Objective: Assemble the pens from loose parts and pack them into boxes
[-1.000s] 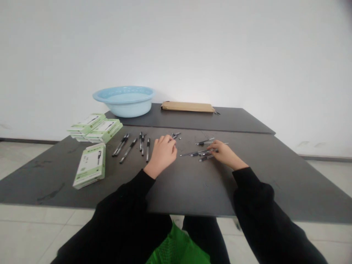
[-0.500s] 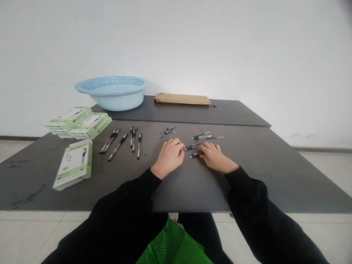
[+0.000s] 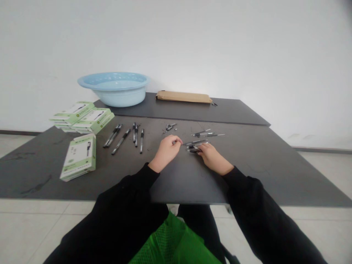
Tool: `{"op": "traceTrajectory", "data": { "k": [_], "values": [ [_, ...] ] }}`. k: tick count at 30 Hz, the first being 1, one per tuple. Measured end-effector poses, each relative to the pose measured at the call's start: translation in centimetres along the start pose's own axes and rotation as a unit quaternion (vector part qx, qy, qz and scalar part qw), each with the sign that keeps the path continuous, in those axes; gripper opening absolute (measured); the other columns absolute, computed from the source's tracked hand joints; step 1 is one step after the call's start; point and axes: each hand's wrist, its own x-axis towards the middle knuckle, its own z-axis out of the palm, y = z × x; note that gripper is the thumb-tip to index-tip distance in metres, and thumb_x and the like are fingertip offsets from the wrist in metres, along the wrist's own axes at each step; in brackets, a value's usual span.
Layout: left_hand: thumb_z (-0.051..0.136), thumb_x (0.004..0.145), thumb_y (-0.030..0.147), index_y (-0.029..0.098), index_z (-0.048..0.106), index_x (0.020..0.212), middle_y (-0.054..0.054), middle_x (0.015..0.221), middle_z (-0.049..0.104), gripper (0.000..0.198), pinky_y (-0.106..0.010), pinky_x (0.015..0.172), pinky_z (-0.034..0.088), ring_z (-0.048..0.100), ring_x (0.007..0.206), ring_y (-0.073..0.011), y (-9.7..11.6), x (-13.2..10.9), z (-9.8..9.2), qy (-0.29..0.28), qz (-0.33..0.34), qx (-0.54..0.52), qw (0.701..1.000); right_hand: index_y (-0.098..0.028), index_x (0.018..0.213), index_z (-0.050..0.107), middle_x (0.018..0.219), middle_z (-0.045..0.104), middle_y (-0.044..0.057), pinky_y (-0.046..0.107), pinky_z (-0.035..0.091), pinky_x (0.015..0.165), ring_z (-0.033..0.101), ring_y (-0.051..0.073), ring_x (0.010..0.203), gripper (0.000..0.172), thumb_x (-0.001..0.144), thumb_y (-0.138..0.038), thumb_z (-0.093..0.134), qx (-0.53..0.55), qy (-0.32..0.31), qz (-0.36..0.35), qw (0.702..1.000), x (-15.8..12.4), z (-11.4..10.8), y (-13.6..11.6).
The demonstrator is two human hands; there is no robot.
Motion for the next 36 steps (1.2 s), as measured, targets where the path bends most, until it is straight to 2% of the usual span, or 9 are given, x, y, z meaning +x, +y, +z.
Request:
{"op": "traceTrajectory", "data": {
  "k": [3,7,10,16,21,26,29,33,36],
  "values": [
    [0.054,0.084,0.023,0.016,0.068,0.082,-0.002,0.075,0.066,0.015,-0.025,0.060,0.041,0.057,0.062,-0.0133,0.5,-0.6,0.4,-0.124,-0.045,-0.130,0.983,-0.017,0.086,0.058,0.087,0.063,0.009,0.034,0.044,0.078,0.056,0.021,0.083,0.010,0.086,-0.012,0.050,0.097,0.069,0.000,0.993,0.4,-1.4,-1.2],
    [0.059,0.086,0.046,0.022,0.062,0.113,-0.007,0.106,0.067,0.037,-0.023,0.063,0.044,0.064,0.081,-0.0151,0.5,-0.8,1.2,-0.198,-0.075,-0.404,0.890,-0.018,0.091,0.060,0.082,0.064,0.004,0.030,0.044,0.072,0.057,0.018,0.076,0.012,0.087,-0.022,0.050,0.252,0.127,0.014,0.959,2.4,-2.1,-3.9],
    [0.060,0.084,0.054,0.022,0.061,0.115,-0.008,0.101,0.067,0.044,-0.024,0.065,0.045,0.063,0.076,-0.0139,0.0,-0.4,1.7,-0.186,-0.118,-0.506,0.834,-0.017,0.087,0.063,0.078,0.063,0.003,0.029,0.044,0.069,0.056,0.016,0.072,0.015,0.086,-0.025,0.051,0.314,0.138,0.020,0.939,4.7,-0.8,-5.5],
    [0.061,0.087,0.046,0.019,0.064,0.105,-0.005,0.087,0.068,0.033,-0.022,0.062,0.043,0.060,0.068,-0.0112,-0.4,0.0,2.1,-0.103,-0.156,-0.567,0.802,-0.018,0.091,0.070,0.090,0.064,0.005,0.031,0.047,0.080,0.059,0.017,0.086,0.020,0.084,-0.024,0.052,0.341,0.187,0.022,0.921,6.3,1.4,-6.2],
    [0.055,0.093,0.033,0.014,0.065,0.096,-0.007,0.086,0.069,0.022,-0.024,0.064,0.046,0.064,0.072,-0.0134,0.2,0.2,1.5,-0.053,-0.144,-0.593,0.790,-0.020,0.091,0.075,0.082,0.059,0.003,0.031,0.047,0.074,0.057,0.016,0.079,0.021,0.083,-0.034,0.062,0.330,0.213,0.051,0.918,5.4,-0.3,-5.6],
    [0.044,0.098,0.028,0.013,0.062,0.088,-0.006,0.074,0.066,0.025,-0.022,0.057,0.046,0.066,0.067,-0.0139,-0.2,0.4,0.6,-0.023,-0.246,-0.584,0.773,-0.018,0.091,0.073,0.078,0.066,0.003,0.031,0.046,0.070,0.058,0.017,0.072,0.028,0.087,-0.042,0.058,0.332,0.303,0.072,0.890,4.3,-1.9,-5.0],
    [0.041,0.099,0.030,0.012,0.062,0.092,-0.008,0.075,0.068,0.028,-0.025,0.060,0.049,0.067,0.068,-0.0155,-0.2,0.4,0.6,-0.056,-0.253,-0.612,0.747,-0.020,0.092,0.071,0.090,0.070,0.006,0.035,0.048,0.079,0.062,0.020,0.085,0.022,0.089,-0.036,0.056,0.260,0.333,0.028,0.906,3.7,-1.2,-5.1],
    [0.042,0.099,0.029,0.012,0.064,0.095,-0.008,0.077,0.068,0.028,-0.025,0.064,0.051,0.065,0.065,-0.0133,0.1,0.4,1.1,-0.075,-0.228,-0.659,0.713,-0.022,0.109,0.069,0.108,0.071,0.008,0.038,0.046,0.094,0.062,0.022,0.103,0.026,0.093,-0.030,0.050,0.187,0.260,-0.036,0.947,3.6,0.8,-6.0],
    [0.044,0.098,0.026,0.011,0.065,0.093,-0.007,0.079,0.068,0.026,-0.024,0.065,0.050,0.062,0.063,-0.0111,0.2,0.5,1.2,-0.049,-0.226,-0.663,0.712,-0.020,0.117,0.066,0.112,0.069,0.011,0.040,0.046,0.095,0.060,0.023,0.106,0.031,0.093,-0.026,0.047,0.147,0.202,-0.068,0.966,3.8,1.8,-6.8]
  ]
}}
